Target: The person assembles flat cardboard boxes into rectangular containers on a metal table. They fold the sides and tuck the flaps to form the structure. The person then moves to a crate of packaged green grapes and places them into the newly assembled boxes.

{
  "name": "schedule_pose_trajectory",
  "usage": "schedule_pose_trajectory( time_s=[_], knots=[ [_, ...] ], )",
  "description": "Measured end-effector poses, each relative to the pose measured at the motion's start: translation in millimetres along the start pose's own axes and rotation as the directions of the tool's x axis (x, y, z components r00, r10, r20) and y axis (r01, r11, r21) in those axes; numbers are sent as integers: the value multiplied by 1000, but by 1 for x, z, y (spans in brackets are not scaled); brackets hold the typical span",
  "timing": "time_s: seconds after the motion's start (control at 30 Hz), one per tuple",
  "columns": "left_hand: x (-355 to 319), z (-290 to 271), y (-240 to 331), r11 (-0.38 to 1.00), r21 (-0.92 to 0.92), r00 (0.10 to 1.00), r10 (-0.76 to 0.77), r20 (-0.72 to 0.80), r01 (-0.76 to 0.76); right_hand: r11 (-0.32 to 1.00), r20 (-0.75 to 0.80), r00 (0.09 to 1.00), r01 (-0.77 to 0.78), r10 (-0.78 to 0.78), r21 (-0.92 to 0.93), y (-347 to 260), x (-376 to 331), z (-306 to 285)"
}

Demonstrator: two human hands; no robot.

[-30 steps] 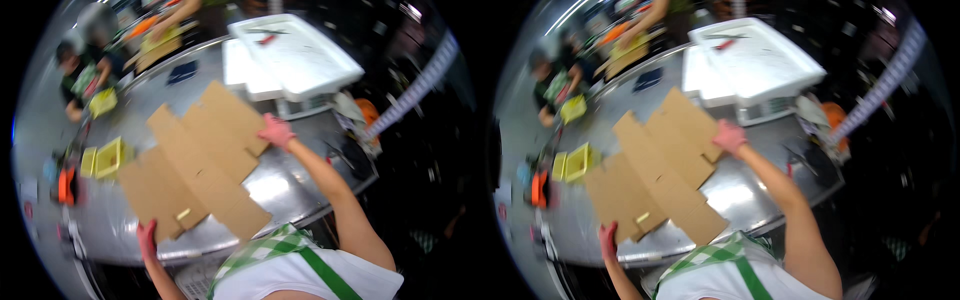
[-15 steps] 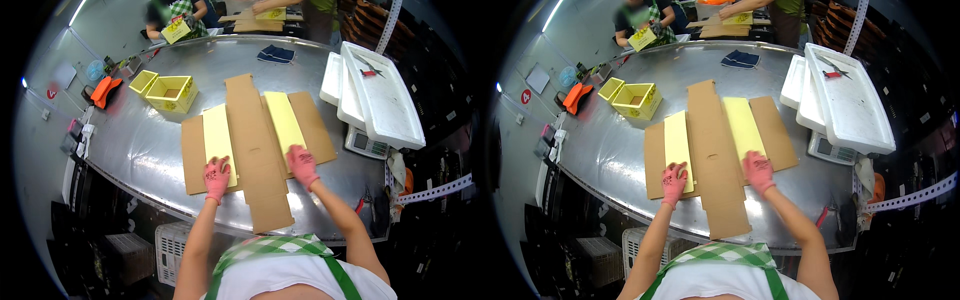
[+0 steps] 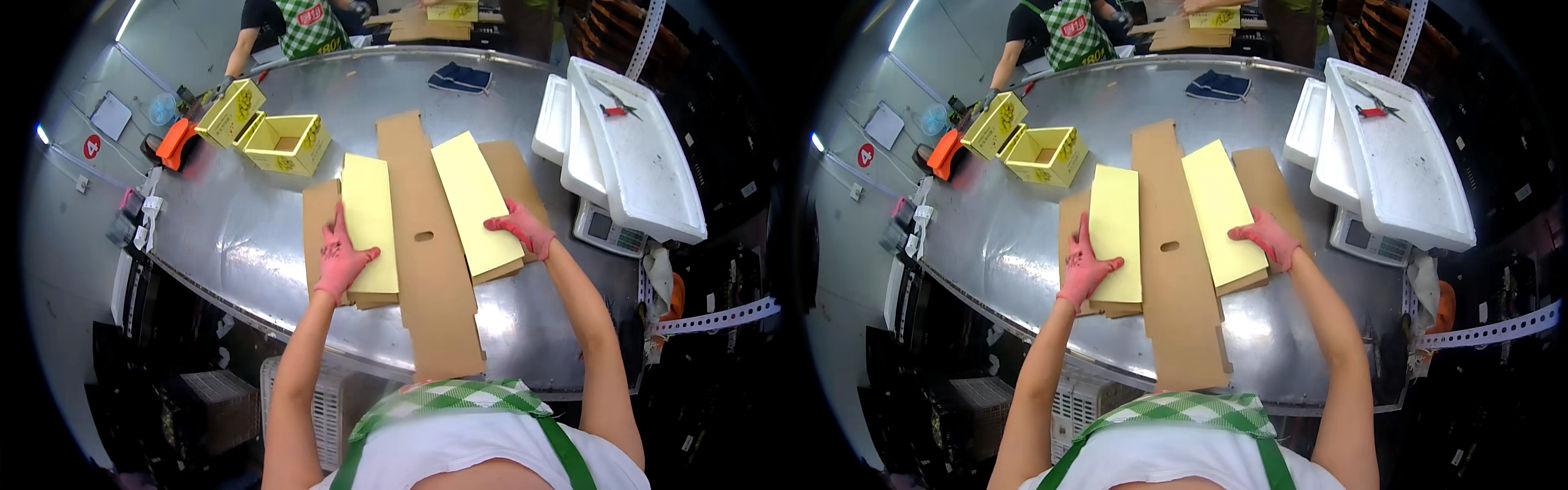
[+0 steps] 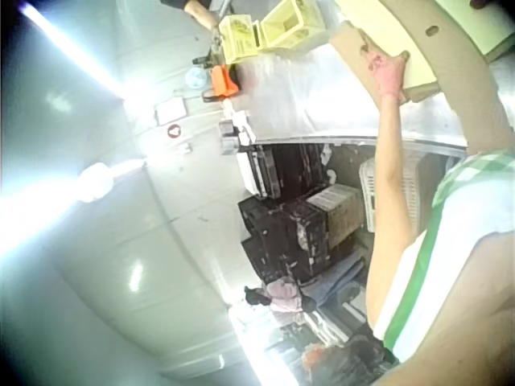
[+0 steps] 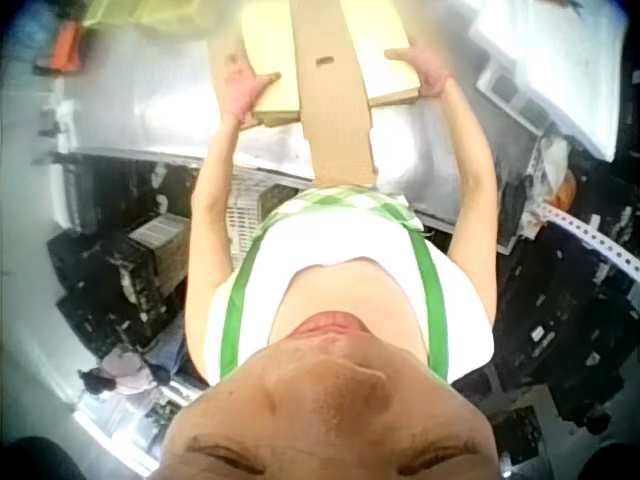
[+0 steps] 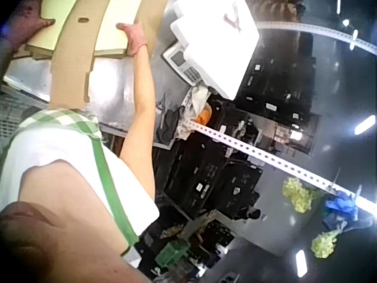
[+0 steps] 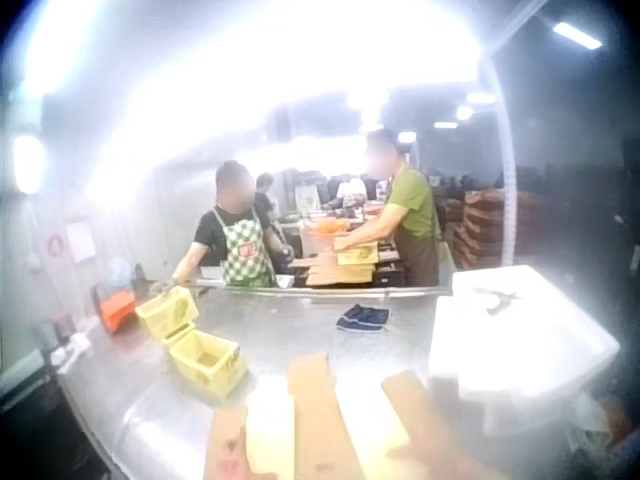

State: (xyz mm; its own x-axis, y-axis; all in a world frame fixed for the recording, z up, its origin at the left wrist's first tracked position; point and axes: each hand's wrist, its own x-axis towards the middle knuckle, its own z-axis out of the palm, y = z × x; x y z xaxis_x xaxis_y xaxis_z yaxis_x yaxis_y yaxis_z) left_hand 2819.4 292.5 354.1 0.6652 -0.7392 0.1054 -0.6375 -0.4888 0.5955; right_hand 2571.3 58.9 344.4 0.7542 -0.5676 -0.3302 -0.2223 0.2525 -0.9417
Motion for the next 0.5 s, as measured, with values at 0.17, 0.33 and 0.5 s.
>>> schedule_pose_trajectory(
  time_s=[0.17,0.33,0.5],
  knots=[
    [-15,41,82,826,538,934,-41,356,-169,582,-289,907,-61,-307,-811,10,0,78],
    [-12,20,75,912,171,783,211,585,-374,471,-127,714,307,-689,-827,22,-13,97],
    [-7,-25,24,693,-77,460,553,695,-717,465,241,800,533,-550,-707,3,-37,57]
  ],
)
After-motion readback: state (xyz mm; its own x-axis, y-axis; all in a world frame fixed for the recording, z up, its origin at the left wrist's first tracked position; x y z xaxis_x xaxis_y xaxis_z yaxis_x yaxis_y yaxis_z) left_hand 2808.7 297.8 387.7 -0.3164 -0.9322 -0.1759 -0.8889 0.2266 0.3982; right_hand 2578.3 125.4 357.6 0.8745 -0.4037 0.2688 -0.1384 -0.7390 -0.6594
